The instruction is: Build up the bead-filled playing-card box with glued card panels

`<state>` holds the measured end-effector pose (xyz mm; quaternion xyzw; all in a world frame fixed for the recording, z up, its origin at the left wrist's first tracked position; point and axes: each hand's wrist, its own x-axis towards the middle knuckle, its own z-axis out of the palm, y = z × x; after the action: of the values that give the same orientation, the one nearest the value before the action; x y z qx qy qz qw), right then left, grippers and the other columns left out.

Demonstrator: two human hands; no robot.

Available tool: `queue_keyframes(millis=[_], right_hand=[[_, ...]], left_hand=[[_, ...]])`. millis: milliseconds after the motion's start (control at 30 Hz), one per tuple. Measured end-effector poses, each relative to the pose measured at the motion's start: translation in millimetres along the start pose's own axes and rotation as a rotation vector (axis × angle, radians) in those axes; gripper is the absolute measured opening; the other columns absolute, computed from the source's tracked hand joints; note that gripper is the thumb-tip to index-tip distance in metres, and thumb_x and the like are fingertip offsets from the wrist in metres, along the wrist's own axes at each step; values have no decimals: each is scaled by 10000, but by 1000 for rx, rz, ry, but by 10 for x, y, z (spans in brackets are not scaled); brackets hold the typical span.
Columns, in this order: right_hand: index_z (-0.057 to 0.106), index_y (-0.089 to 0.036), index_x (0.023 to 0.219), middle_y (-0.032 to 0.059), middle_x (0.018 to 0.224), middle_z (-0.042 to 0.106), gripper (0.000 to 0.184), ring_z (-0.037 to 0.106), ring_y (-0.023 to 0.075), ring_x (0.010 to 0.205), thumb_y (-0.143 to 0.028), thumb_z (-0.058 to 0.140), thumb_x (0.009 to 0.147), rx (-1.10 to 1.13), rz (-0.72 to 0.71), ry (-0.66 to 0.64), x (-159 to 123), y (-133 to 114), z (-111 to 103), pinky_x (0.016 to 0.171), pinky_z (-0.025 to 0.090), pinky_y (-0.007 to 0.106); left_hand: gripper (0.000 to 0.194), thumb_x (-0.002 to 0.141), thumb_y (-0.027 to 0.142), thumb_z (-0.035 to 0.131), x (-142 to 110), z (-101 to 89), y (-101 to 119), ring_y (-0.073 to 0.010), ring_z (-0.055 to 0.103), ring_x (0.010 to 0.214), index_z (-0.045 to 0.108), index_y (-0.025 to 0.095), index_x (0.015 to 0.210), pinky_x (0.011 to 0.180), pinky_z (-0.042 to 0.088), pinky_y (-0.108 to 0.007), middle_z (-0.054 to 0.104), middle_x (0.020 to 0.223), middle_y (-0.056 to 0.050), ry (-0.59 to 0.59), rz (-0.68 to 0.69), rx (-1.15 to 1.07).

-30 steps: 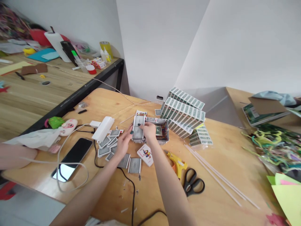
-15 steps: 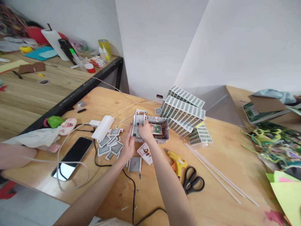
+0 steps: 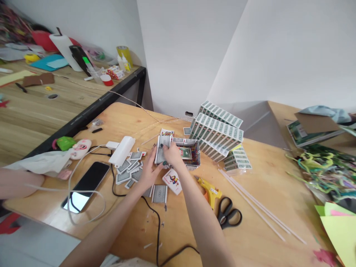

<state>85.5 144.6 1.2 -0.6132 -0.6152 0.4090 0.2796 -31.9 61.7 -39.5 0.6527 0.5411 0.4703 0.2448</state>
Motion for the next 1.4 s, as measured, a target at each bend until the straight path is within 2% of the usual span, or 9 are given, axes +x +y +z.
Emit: queue_keyframes(millis=[233,333,467,667,867,1033,1167,1267,1400], right_hand=[[633,-164,595,-4,524,609,226,557,147,529,-343,590,726,106,7,-146,-183,26,-342,535,416,235],[642,-157,575,-21,497,587,212,524,125,486,-316,584,702,163,-5,-193,-291,41,-400,503,395,223],[640,-160,586,-11,547,616,172,556,136,544,-305,611,674,247,-35,-165,-361,3,-388,541,427,227],[612,-171,736,16,649,652,250,608,156,578,-419,606,706,394,-64,-99,-469,-182,-432,576,503,267],[446,-256,1031,-49,676,631,435,610,135,561,-385,674,684,702,-109,-48,-769,-427,-573,550,524,268],[535,-226,1029,-17,711,597,325,585,126,633,-291,657,735,544,-272,23,-1010,-503,-667,571,493,247],[583,-202,1013,-5,700,577,225,555,122,621,-261,593,796,431,-335,53,-1111,-535,-707,568,476,253],[598,-203,1049,1,719,576,239,552,124,630,-246,567,816,390,-362,24,-1144,-542,-713,591,490,260],[609,-232,1130,33,855,615,321,588,142,720,-220,574,810,334,-399,74,-1175,-515,-688,672,529,284]], left_hand=[[336,861,241,509,83,-177,-2,-261,287,1355,591,310,1179,1081,299,-481,305,1482,-26,-16,237,151],[284,861,239,510,65,-177,-7,-259,332,1334,643,304,1103,1065,332,-486,340,1465,-26,8,241,149],[275,862,239,513,67,-197,25,-233,424,1277,650,312,1088,1042,374,-479,557,1293,-28,43,235,110],[251,829,253,577,182,-350,304,-209,614,1028,667,285,1061,947,467,-417,709,995,-32,140,228,41],[237,814,245,597,263,-517,674,-165,663,848,683,269,1034,768,538,-294,715,967,-32,85,210,-52],[310,782,233,637,266,-585,873,-151,670,774,661,286,1087,742,546,-274,722,954,-16,39,167,-54],[320,764,238,651,309,-635,983,-155,676,769,666,278,1081,718,568,-266,728,941,-11,-66,40,-175],[282,756,227,651,340,-662,1055,-173,688,815,689,247,1035,705,586,-263,725,971,-18,-113,-74,-315],[303,771,177,624,327,-692,1139,-150,692,797,676,270,1055,714,583,-238,721,984,7,-97,-72,-282]])
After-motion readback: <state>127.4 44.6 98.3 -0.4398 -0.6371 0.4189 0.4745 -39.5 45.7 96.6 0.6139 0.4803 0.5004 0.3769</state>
